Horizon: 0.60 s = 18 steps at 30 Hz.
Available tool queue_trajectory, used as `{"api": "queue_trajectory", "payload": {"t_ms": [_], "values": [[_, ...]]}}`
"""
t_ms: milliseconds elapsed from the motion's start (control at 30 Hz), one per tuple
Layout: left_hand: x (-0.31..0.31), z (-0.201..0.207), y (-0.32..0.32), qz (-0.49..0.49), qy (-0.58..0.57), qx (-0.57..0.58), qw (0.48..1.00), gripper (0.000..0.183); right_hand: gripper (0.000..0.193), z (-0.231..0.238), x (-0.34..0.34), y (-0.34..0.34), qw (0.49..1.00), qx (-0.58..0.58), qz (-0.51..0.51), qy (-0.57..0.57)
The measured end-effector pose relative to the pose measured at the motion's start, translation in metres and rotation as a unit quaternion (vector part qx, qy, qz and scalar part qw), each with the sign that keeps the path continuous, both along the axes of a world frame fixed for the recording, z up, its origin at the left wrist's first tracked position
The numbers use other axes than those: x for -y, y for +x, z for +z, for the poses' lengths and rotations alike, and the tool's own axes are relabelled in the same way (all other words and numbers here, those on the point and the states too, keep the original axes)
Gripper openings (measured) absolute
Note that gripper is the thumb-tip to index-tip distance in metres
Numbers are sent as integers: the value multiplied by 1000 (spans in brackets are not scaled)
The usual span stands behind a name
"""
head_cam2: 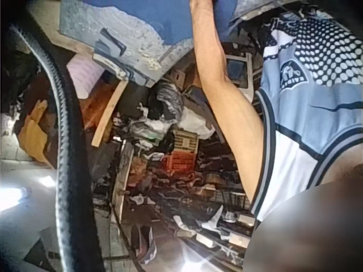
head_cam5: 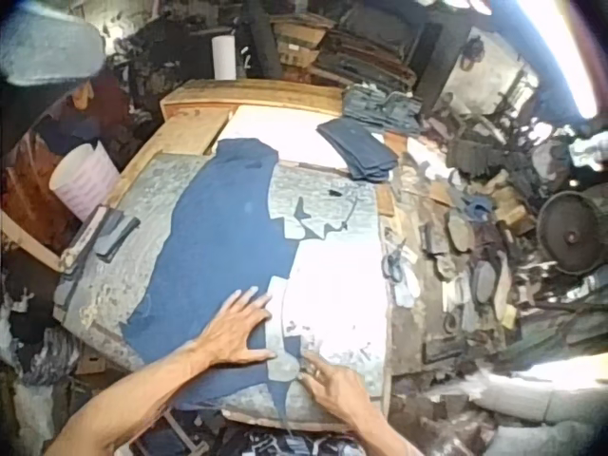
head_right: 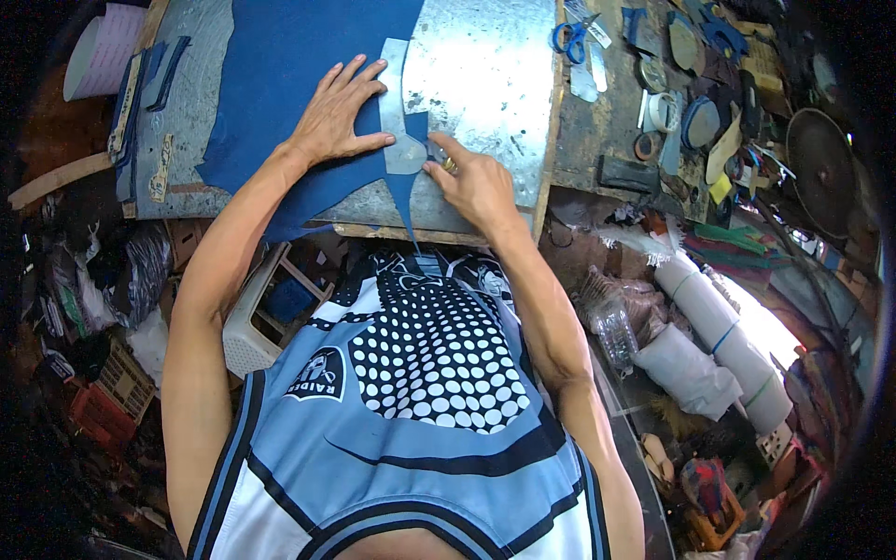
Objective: Cutting out shoe patterns from blue leather using metal templates and a small handheld cutter.
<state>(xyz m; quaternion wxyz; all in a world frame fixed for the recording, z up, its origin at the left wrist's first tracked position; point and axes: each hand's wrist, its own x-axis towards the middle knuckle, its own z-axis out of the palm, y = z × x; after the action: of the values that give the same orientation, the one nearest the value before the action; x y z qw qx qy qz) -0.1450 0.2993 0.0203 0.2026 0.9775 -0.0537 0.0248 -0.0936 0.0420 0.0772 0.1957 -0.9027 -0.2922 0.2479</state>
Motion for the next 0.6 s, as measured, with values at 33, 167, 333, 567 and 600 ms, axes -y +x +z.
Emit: {"api": "queue_trajectory", "payload": {"t_ms": [33, 167, 333, 567, 600], "values": [[2, 1, 0, -2, 1, 3, 1000, 75, 43, 2, 11, 7, 994, -63, -37, 79], [7, 12, 11, -13, 28, -29, 999, 82, 48, 45, 64, 28, 931, -240, -255, 100], [7, 37, 27, -43, 89, -127, 987, 95, 47, 28, 173, 47, 893, -178, -367, 189], [22, 57, 37, -2, 171, -263, 949, 113, 37, -2, 273, 72, 915, 248, -319, 2], [22, 57, 39, -8, 177, -261, 949, 113, 37, -4, 278, 72, 912, 248, -326, 4]]}}
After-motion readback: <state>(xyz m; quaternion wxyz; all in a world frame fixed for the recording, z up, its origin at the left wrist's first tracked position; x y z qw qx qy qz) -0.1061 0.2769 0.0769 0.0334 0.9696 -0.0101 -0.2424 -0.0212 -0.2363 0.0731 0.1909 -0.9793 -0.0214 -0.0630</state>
